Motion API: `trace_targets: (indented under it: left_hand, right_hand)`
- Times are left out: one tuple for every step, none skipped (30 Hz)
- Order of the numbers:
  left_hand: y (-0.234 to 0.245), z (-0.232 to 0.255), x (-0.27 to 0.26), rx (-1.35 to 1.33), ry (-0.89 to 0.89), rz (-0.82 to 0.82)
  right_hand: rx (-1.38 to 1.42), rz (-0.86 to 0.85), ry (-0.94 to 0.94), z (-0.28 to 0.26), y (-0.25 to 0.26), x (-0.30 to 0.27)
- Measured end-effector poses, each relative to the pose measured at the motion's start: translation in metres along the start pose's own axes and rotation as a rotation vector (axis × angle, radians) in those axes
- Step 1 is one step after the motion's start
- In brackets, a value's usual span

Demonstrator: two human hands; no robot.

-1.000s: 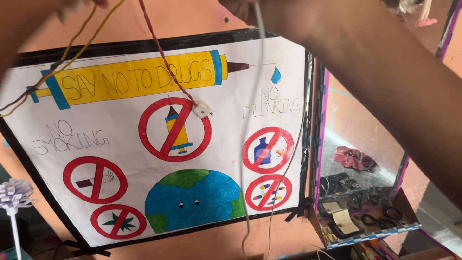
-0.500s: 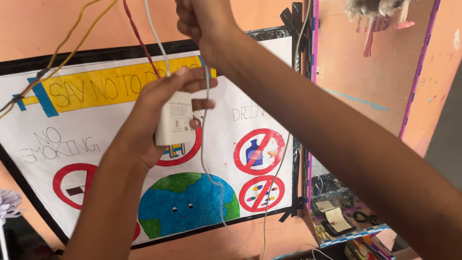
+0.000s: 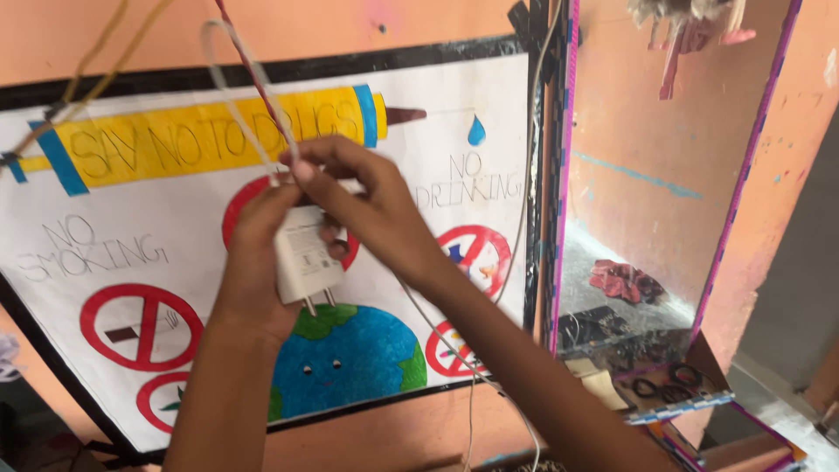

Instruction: The person repeatedly plugs and unplugs a white USB charger and a black power adapter into a wall socket. They connect and disconnect a white USB cable to the charger and a black cable to the adapter, handling the cables and adapters multiple times in a repetitive cycle.

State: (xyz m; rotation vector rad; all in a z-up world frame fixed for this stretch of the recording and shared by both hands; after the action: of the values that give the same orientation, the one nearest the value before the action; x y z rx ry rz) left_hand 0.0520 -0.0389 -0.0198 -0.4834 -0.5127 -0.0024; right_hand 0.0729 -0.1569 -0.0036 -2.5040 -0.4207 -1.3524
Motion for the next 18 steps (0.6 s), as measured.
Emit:
trace_targets:
  left_hand:
    - [0.006,-0.001,0.000,-0.038,-0.012,0.012]
    - [0.012,-0.002,-0.001,-0.066,-0.039,0.011]
    - [0.018,-0.002,-0.001,-0.093,-0.063,0.012]
    - [0.025,-0.001,-0.001,-0.120,-0.087,0.013]
    - [0.032,-0.001,-0.004,-0.153,-0.106,0.016]
    - [0.040,0.000,-0.008,-0.187,-0.124,0.020]
    - [0.046,0.000,-0.013,-0.222,-0.147,0.022]
    - [0.053,-0.004,-0.019,-0.246,-0.122,0.041]
    - [0.060,-0.008,-0.027,-0.269,-0.101,0.063]
    - [0.067,-0.013,-0.035,-0.293,-0.080,0.085]
    - [0.075,-0.020,-0.044,-0.247,-0.080,0.137]
    - [0.081,-0.029,-0.054,-0.202,-0.079,0.189]
    - [0.086,-0.040,-0.064,-0.158,-0.077,0.241]
    - [0.088,-0.054,-0.073,-0.149,-0.005,0.246]
    - [0.089,-0.069,-0.081,-0.141,0.063,0.251]
    - [0.090,-0.082,-0.088,-0.135,0.132,0.255]
    - [0.092,-0.097,-0.093,-0.109,0.240,0.274]
    - [0.094,-0.112,-0.099,-0.083,0.348,0.292]
  right_hand:
    - [0.023,0.018,0.002,0.004,-0.001,-0.013]
    - [0.045,0.037,0.004,0.009,-0.002,-0.023]
    - [0.069,0.056,0.002,0.014,-0.002,-0.032]
    - [-0.022,0.095,-0.154,0.029,0.002,-0.042]
    - [-0.113,0.127,-0.312,0.043,0.007,-0.053]
    - [-0.203,0.151,-0.471,0.057,0.012,-0.065]
    - [-0.157,0.166,-0.410,0.057,0.014,-0.071]
    - [-0.112,0.181,-0.349,0.057,0.015,-0.076]
    - [-0.064,0.190,-0.287,0.057,0.016,-0.080]
    - [-0.044,0.237,-0.294,0.059,0.019,-0.083]
    - [-0.022,0.284,-0.304,0.060,0.021,-0.087]
    - [-0.001,0.331,-0.314,0.061,0.021,-0.090]
    - [0.054,0.361,-0.289,0.060,0.020,-0.092]
    - [0.109,0.392,-0.264,0.058,0.018,-0.092]
    - [0.164,0.420,-0.238,0.055,0.015,-0.093]
    - [0.192,0.434,-0.228,0.054,0.011,-0.093]
    - [0.222,0.449,-0.218,0.052,0.007,-0.092]
    - [0.252,0.464,-0.209,0.051,0.003,-0.093]
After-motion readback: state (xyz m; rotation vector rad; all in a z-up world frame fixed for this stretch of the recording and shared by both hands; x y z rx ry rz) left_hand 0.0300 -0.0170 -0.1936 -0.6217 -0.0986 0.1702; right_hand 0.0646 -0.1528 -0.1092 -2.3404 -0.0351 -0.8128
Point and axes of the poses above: each hand's wrist, its own x-axis towards the middle knuckle, its own y-axis out of the back of the hand, z = x × y, the point moved 6 cm from there along x, towards the middle knuckle, and after that the axes turned 11 degrees about z, right-handed, at the moved point
